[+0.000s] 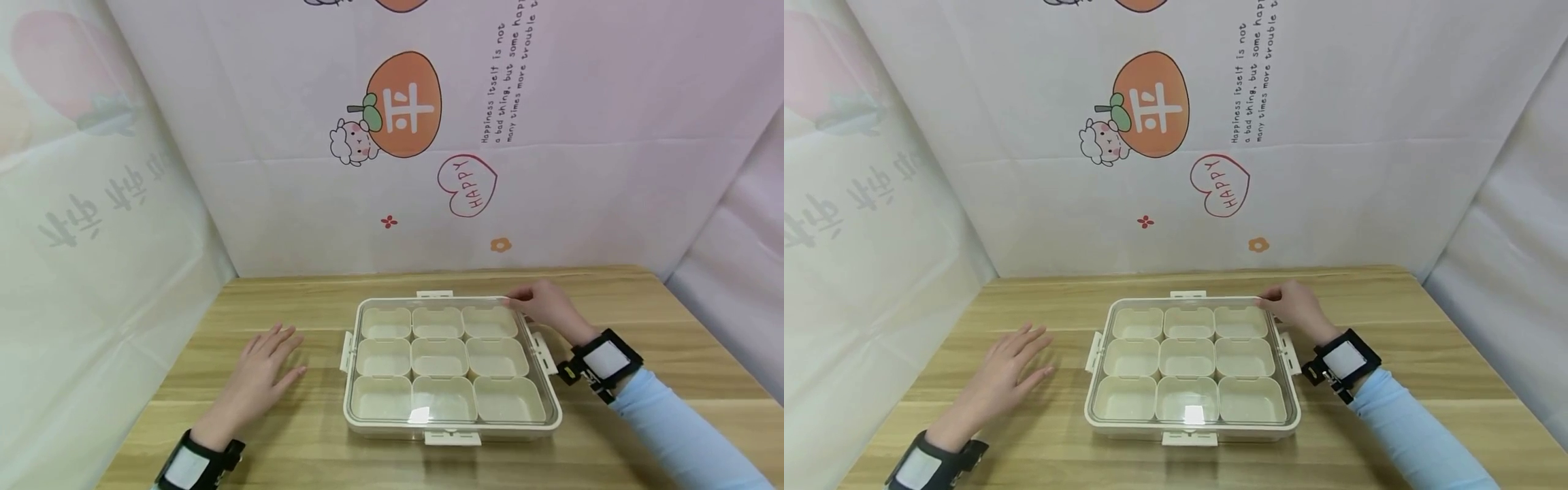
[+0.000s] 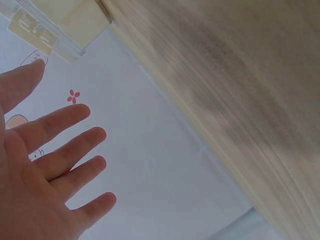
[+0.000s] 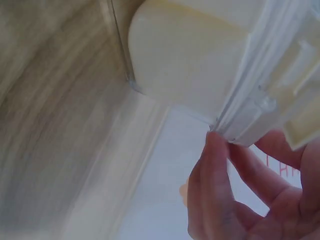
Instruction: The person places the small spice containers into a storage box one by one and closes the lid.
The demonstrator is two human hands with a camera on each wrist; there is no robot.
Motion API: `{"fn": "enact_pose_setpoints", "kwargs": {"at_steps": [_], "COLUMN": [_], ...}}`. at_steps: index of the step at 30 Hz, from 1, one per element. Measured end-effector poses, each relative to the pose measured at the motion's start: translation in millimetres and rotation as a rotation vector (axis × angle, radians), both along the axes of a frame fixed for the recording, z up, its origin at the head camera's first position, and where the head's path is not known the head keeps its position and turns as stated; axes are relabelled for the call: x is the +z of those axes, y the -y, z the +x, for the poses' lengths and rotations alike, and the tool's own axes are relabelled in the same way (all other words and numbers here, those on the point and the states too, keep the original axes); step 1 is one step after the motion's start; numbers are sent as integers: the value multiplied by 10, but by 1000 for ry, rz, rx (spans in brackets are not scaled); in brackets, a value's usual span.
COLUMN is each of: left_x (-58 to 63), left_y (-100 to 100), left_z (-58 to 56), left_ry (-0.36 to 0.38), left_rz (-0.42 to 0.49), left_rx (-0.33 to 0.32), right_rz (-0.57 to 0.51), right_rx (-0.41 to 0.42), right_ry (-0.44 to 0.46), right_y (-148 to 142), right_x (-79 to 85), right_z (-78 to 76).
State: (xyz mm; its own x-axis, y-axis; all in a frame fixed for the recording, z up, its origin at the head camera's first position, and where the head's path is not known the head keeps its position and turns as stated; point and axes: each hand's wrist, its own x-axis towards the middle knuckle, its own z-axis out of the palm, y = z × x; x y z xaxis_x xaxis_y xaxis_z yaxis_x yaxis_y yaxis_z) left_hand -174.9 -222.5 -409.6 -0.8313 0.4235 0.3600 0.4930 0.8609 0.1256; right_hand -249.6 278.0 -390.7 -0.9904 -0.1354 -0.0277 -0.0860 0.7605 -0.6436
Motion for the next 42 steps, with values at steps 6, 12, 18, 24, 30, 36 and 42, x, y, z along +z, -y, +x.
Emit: {"fn": "enact_pose_setpoints", "kwargs": {"at_steps": [6, 12, 18, 24, 30, 36, 42], "left_x": [-22, -31, -47, -3, 59, 101, 172], "left_y": [6, -2, -76, -207, -348, -493, -648], "left_z": [-8, -13, -45, -117, -181, -250, -313], "left_ry": [-1, 0, 19, -7, -35, -40, -63], "left_rz": [3, -6, -10, 1, 3, 32, 25], "left_rx": [3, 0, -9, -46, -91, -136, -176], "right_rz": [23, -87, -106, -129, -223, -253, -230], "right_rx": [17, 13, -10, -56, -49, -49, -56], "right_ry": [-6, 69, 77, 64, 23, 14, 54], "right_y": [9, 6, -9, -47, -139, -300, -357], "right_x": [-44, -88, -135, -154, -88, -5, 31], "right_z": [-14, -7, -3, 21, 170, 366, 518]}}
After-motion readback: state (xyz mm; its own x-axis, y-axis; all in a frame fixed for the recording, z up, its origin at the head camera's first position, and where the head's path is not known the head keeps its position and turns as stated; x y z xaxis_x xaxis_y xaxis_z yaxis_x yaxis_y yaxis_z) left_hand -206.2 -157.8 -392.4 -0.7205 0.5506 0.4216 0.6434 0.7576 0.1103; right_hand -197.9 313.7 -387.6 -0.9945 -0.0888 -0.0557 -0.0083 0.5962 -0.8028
